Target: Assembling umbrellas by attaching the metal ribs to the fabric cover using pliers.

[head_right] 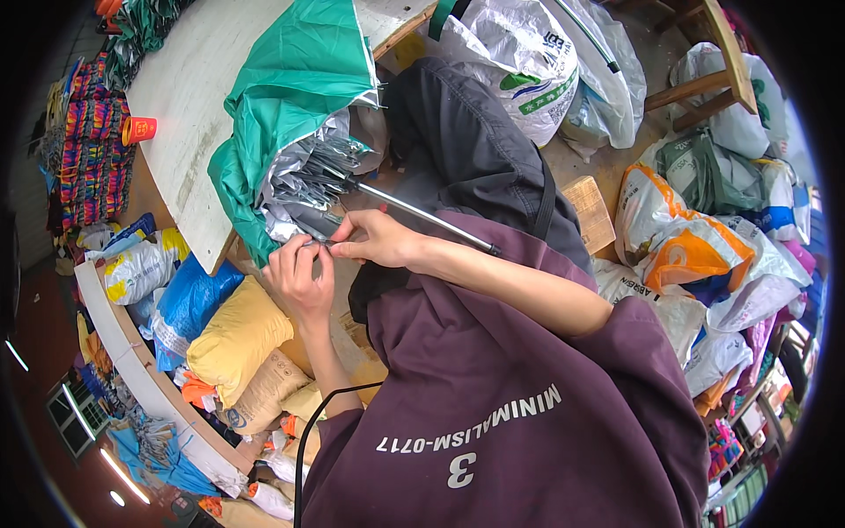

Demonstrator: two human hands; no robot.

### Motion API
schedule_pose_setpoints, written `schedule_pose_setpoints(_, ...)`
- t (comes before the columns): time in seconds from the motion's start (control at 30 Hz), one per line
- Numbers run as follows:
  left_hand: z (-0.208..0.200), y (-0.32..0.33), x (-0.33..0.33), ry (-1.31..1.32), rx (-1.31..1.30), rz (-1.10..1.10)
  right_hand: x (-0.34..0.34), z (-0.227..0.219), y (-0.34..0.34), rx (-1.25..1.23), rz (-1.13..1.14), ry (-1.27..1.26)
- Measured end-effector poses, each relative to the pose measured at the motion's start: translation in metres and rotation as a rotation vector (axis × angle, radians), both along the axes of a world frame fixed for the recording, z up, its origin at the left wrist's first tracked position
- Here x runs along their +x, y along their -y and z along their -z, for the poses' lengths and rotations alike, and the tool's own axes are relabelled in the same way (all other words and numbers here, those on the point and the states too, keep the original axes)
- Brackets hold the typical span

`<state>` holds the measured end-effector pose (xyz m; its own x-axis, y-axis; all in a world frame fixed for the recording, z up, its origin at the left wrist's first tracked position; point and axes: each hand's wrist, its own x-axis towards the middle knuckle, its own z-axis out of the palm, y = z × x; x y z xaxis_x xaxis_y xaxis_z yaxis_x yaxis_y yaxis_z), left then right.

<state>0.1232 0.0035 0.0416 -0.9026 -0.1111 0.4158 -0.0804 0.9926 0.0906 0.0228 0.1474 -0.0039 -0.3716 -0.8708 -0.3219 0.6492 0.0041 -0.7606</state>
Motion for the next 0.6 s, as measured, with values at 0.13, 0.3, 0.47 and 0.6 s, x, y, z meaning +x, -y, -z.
schedule_pose_setpoints(0.13,-0.0001,0.0001,-0.0002,-0.001,-0.006,0.004,0.0006,0.0002,0.0019,0.024,0.005,-0.006)
schedule_pose_setpoints(0.3,-0.0020,-0.0003,0.0010,0.009,-0.020,0.008,0.0017,0.0014,0.0045,0.033,0.002,0.014)
schedule_pose_setpoints(0.47,-0.0029,0.0007,0.0029,0.014,-0.037,0.016,0.0007,0.0020,0.0060,0.070,-0.028,0.005)
schedule_pose_setpoints(0.6,-0.0052,0.0022,0.0031,0.021,-0.037,0.018,-0.0027,-0.0040,-0.0008,0.040,-0.022,0.011)
